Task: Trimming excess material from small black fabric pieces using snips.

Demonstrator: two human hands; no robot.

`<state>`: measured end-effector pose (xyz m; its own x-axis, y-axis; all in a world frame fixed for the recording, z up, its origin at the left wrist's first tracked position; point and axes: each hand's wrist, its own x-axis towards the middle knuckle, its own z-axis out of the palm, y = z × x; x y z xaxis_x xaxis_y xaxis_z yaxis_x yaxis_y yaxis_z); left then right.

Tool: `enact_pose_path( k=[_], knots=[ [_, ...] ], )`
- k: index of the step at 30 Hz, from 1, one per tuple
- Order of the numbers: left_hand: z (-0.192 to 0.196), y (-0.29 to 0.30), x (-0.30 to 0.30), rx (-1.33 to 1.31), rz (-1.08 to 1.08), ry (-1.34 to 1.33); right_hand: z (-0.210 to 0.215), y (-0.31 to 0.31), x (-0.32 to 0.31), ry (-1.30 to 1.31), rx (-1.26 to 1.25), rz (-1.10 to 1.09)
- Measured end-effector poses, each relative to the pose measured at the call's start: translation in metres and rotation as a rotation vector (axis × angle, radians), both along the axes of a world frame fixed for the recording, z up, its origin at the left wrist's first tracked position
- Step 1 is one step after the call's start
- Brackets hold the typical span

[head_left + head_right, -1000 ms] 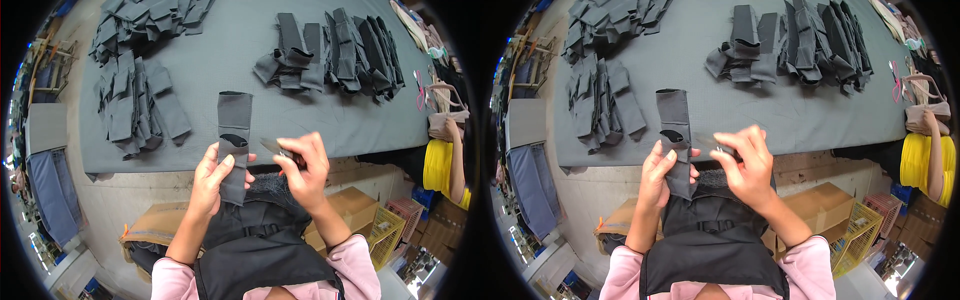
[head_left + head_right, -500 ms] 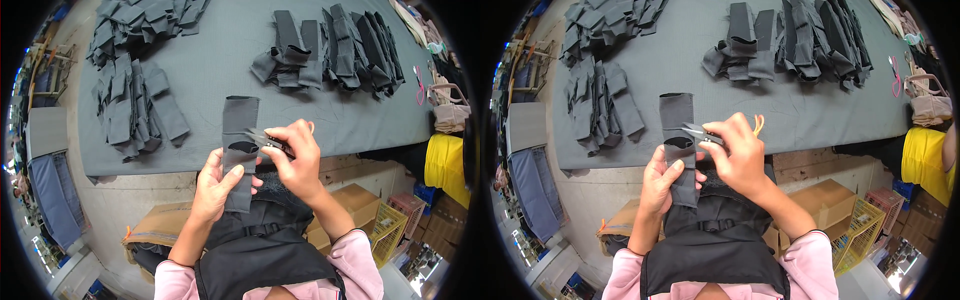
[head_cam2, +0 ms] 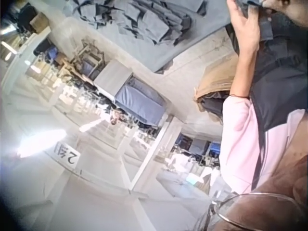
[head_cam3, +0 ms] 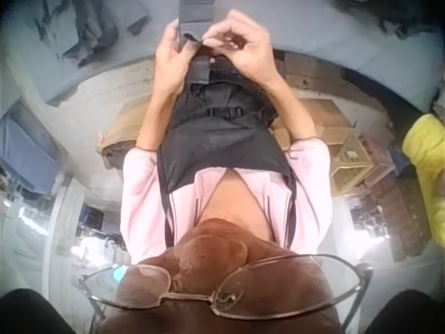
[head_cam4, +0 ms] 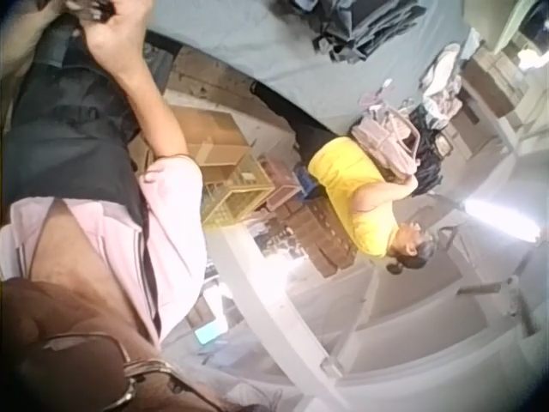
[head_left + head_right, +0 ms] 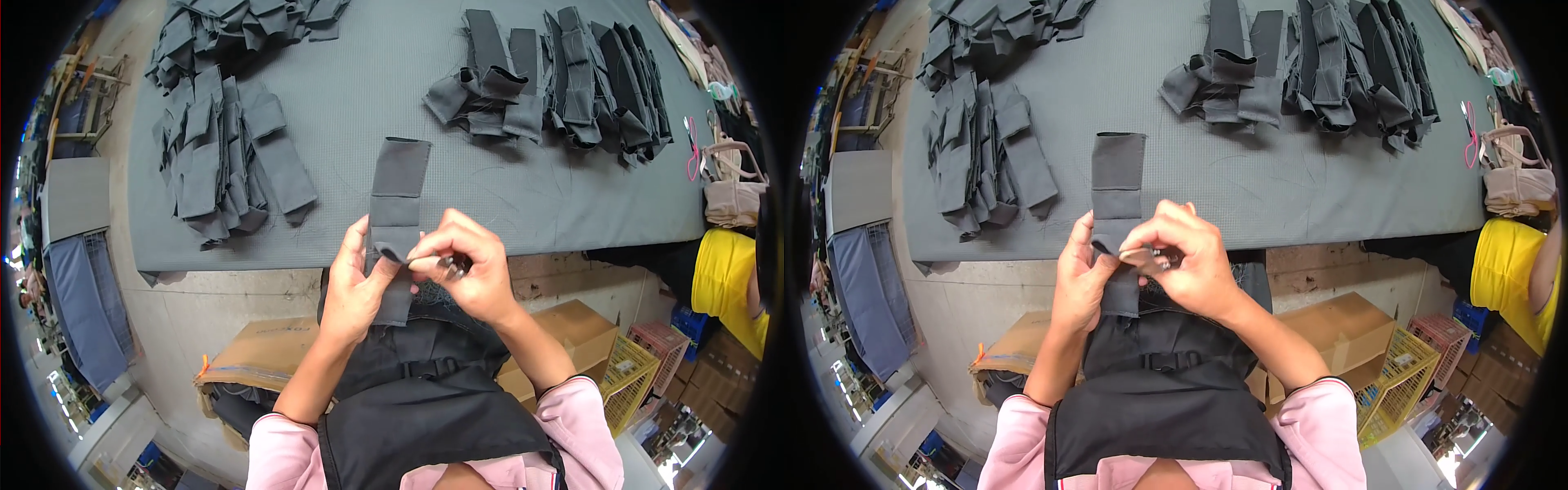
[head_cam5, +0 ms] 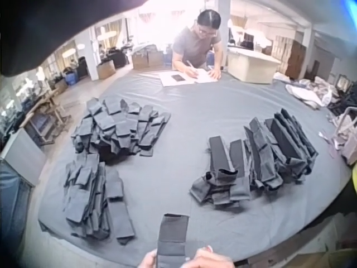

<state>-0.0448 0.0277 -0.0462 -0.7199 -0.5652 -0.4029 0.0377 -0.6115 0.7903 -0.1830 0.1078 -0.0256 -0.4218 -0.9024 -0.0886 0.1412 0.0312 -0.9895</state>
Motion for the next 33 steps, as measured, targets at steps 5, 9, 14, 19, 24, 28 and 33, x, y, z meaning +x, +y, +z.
enact_pose_path(
  k=[5,9,14,19,24,28,33],
  knots=[
    [0.000,-0.001,-0.003,0.020,0.051,0.016,-0.017,0.011,0.010,0.475,-0.165,0.045],
    [-0.006,0.001,-0.003,-0.051,0.040,0.029,-0.018,0.011,0.008,0.464,-0.154,0.038],
    [0.003,-0.001,-0.003,0.036,-0.033,-0.014,-0.022,-0.006,-0.006,0.131,0.069,-0.141],
    [0.007,-0.006,-0.006,0.119,-0.028,0.000,-0.013,0.004,0.003,0.148,0.084,-0.279],
    [0.004,-0.003,-0.008,0.145,0.005,-0.022,-0.018,0.008,0.008,0.634,0.032,-0.082],
    [0.007,0.000,-0.005,0.172,-0.152,0.034,-0.016,0.000,-0.002,-0.173,0.121,-0.242],
    [0.006,0.002,-0.004,0.236,-0.134,0.013,-0.017,0.023,-0.002,0.550,0.000,-0.216]
  ],
)
